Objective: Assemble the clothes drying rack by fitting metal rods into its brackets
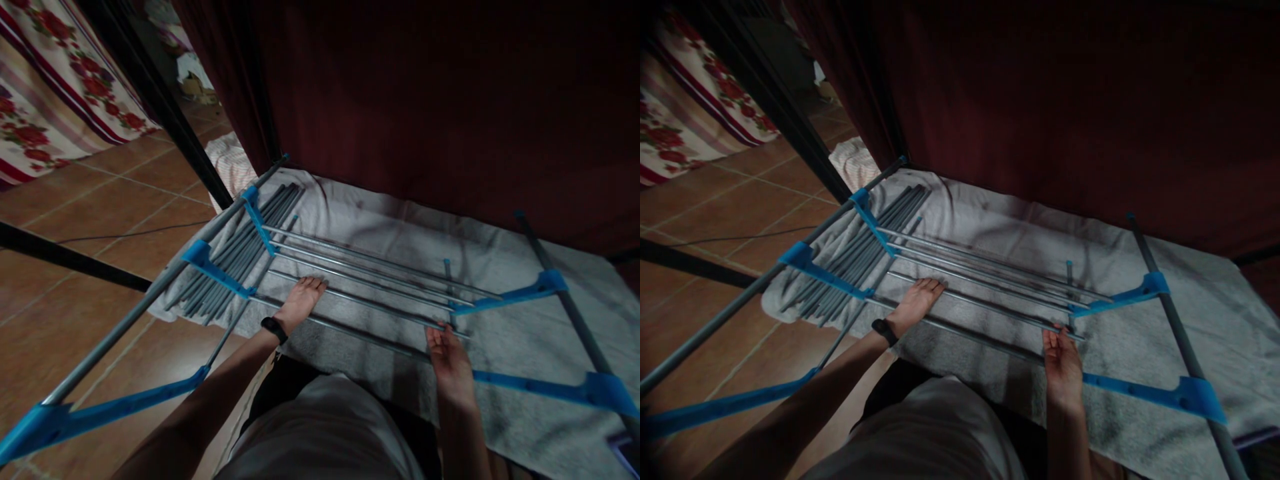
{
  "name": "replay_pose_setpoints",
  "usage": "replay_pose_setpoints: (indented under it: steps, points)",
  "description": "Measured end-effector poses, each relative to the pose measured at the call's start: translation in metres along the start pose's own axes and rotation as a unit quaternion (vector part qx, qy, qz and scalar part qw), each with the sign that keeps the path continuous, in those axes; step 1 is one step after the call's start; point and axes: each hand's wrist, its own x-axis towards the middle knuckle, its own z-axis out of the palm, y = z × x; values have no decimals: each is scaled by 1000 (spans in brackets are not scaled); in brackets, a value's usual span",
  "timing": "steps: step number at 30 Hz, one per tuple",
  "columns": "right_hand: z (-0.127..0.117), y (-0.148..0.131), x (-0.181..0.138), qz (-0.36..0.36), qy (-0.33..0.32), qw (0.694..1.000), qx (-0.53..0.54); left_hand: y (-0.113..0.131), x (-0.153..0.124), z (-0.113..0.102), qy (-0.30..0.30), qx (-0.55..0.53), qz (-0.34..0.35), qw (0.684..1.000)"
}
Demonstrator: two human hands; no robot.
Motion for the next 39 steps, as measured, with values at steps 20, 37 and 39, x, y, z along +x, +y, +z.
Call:
replay_pose_setpoints:
  steps: [20,37,39]
  points:
    - [9,-2,-10,-19,-14,1000,20,-4,-5,-1,44,-31,-4,999]
    - [43,-33,-40,-60,-84,990,98,-33,-14,-33,258,-45,110,959]
    - [52,-42,-47,-74,-101,987,99,-36,-16,-38,273,-39,111,955]
